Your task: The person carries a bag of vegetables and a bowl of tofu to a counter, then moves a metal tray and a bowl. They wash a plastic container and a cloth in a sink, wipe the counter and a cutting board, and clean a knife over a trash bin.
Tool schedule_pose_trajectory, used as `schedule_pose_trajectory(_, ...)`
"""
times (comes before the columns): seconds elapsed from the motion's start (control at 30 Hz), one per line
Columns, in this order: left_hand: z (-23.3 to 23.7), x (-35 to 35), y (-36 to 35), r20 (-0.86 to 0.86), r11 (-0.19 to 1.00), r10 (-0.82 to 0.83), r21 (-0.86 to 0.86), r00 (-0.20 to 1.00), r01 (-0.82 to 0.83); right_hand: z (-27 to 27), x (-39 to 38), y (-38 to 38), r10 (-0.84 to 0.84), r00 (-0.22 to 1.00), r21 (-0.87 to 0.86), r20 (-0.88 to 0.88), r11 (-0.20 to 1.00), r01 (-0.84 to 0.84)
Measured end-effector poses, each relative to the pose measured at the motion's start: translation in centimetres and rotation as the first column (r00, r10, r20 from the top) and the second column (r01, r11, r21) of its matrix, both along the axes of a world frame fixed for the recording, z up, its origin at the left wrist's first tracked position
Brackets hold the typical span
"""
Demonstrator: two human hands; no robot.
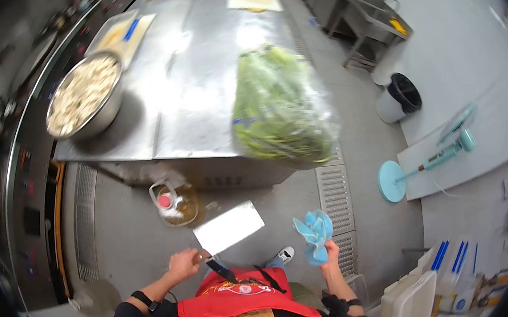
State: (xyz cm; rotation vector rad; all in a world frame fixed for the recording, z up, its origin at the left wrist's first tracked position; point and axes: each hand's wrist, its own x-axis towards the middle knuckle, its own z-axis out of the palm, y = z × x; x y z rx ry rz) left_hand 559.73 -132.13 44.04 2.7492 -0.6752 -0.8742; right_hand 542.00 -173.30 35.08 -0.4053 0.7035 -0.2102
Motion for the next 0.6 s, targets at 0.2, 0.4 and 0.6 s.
schedule_pose_trajectory(0.2,-0.7,0.6,-14.2,0.014,0.953,-0.297,-0.054,0.955,0.297,-3.3,-10.3,-7.2,-0.357,0.934,-0.009,-0.027,0.934,0.357)
schedule_pose_trajectory(0.4,0.4,1.5,-27.0,0.002,0.904,-0.409,-0.134,0.912,0.406,-4.0,-12.4,-12.7,-0.561,0.827,-0.064,0.036,0.825,0.562)
schedule_pose_trajectory(0.6,1.5,3.9,-40.0,0.022,0.902,-0.404,-0.159,0.914,0.402,-5.9,-9.9,-22.3,-0.590,0.804,-0.008,0.075,0.806,0.592)
